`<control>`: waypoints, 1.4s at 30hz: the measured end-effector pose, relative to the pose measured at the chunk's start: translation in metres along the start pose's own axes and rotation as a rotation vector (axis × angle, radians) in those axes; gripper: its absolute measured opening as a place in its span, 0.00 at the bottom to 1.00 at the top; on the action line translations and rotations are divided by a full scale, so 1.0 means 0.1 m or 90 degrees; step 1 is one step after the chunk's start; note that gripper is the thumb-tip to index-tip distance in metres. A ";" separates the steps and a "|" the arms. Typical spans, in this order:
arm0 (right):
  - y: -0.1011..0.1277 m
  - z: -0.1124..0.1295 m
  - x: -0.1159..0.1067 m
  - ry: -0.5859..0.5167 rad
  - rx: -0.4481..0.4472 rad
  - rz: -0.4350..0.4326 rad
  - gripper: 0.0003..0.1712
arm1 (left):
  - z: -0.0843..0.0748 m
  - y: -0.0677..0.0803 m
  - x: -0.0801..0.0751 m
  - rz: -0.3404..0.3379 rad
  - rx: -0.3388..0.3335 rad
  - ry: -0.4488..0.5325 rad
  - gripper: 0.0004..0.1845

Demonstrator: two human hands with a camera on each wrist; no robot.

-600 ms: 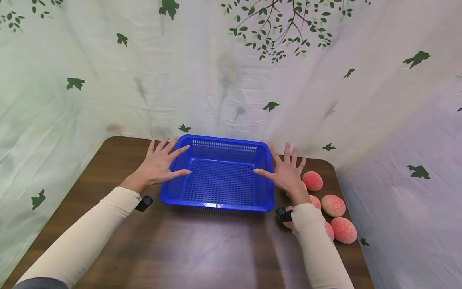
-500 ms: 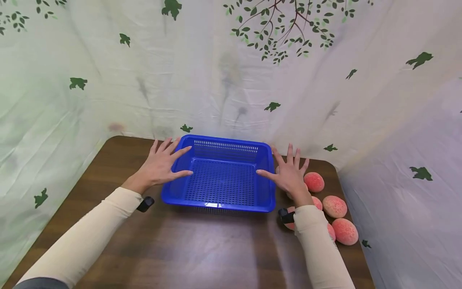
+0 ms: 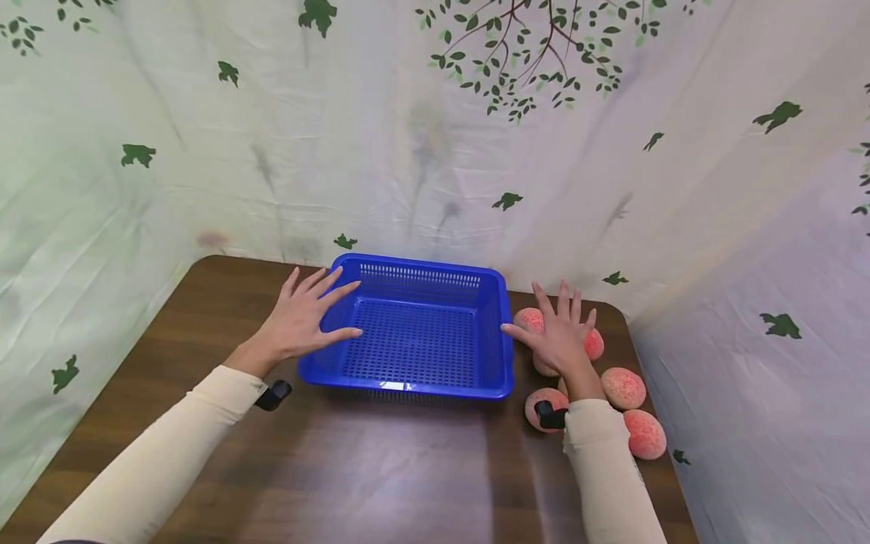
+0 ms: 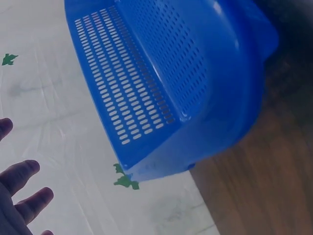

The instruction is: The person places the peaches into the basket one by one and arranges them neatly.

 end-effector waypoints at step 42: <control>1.66 -2.05 0.85 -0.410 0.458 -0.103 0.50 | -0.22 0.53 0.76 -0.051 0.198 0.101 0.26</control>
Point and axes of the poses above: each hand's wrist, its own y-axis away from the middle knuckle, its own x-axis out of the palm, z = x × y, the point moved 9 cm from there along -y, towards the middle knuckle, and after that the axes turned 13 degrees about y, right-handed, at the moved point
